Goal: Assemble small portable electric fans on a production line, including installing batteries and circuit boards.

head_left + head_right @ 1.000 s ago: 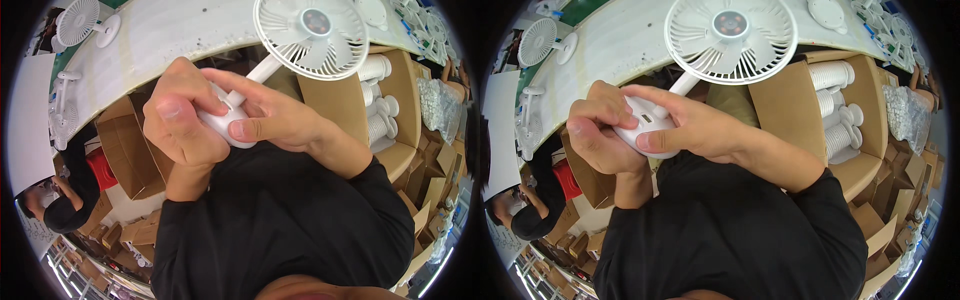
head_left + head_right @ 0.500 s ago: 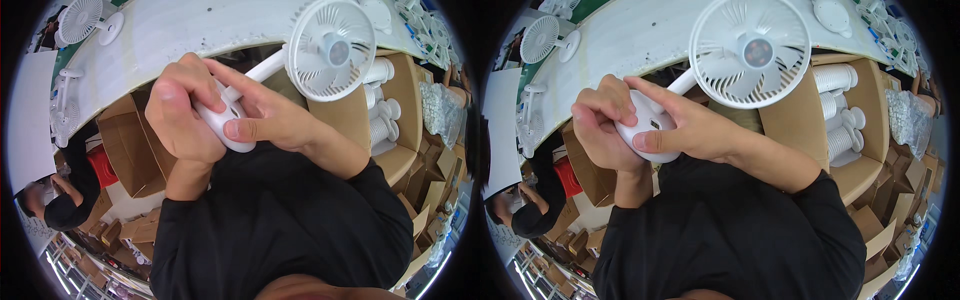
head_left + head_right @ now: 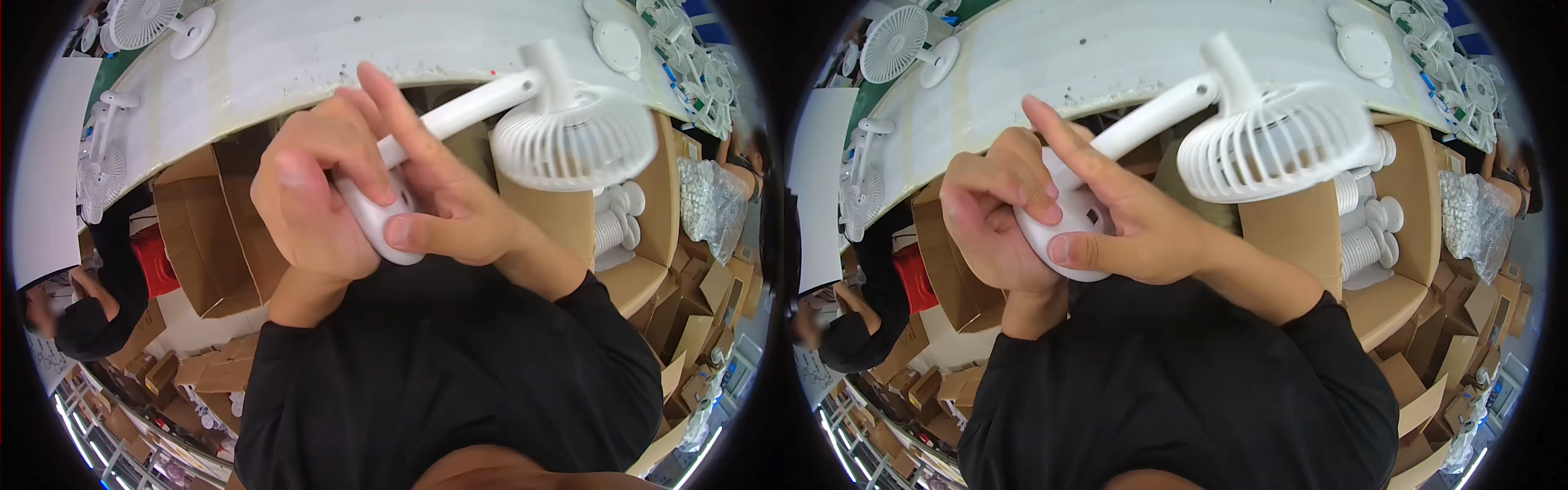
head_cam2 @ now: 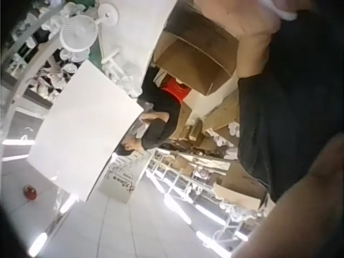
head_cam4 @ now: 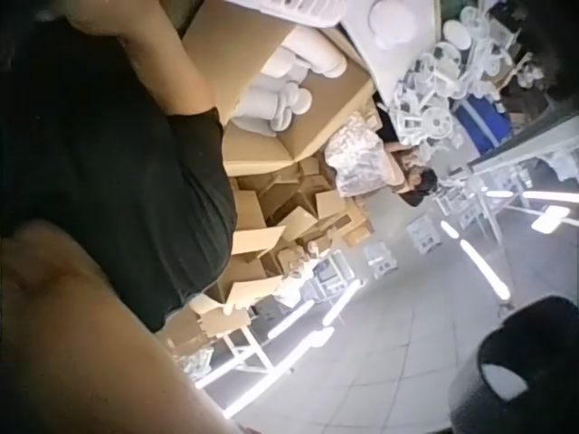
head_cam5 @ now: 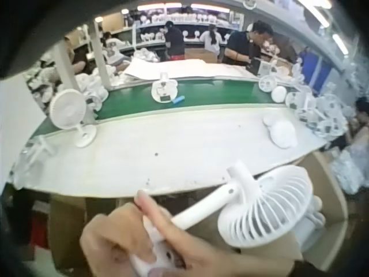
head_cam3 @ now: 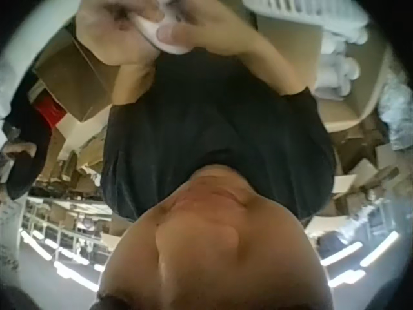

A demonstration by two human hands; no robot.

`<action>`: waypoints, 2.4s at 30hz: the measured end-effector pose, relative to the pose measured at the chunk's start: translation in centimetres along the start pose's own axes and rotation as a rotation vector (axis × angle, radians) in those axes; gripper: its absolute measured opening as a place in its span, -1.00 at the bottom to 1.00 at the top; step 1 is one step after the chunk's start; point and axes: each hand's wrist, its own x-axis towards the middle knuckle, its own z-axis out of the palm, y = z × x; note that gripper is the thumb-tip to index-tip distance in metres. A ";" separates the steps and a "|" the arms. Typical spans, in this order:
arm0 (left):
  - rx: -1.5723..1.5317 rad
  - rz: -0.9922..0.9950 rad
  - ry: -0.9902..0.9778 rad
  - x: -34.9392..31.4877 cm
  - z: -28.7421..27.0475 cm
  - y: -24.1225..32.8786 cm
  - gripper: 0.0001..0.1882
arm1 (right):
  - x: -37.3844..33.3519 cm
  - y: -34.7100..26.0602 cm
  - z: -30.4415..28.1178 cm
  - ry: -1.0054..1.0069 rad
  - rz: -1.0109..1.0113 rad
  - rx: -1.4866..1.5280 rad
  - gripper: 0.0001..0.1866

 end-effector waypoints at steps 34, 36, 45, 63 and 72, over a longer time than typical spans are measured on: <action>1.012 -0.016 0.468 3.5 -14.6 -8.6 -0.95 | 21.3 -6.9 -35.2 0.726 -0.085 -1.474 -0.42; 1.127 0.042 0.456 3.3 -14.5 -8.9 -0.95 | 24.9 -7.1 -34.7 0.843 -0.200 -1.790 -0.43; 1.276 0.076 0.403 4.4 -14.9 -9.5 -0.92 | 36.6 -1.1 -32.6 0.535 -0.056 -1.692 -0.52; 0.938 0.082 0.207 6.4 -1.0 -0.8 -0.60 | 8.8 -2.2 -1.4 0.752 -0.327 -0.023 -0.67; 0.696 -0.082 0.159 3.4 0.9 -0.9 -0.65 | 3.8 -0.8 -0.6 0.615 -0.510 -0.314 -0.49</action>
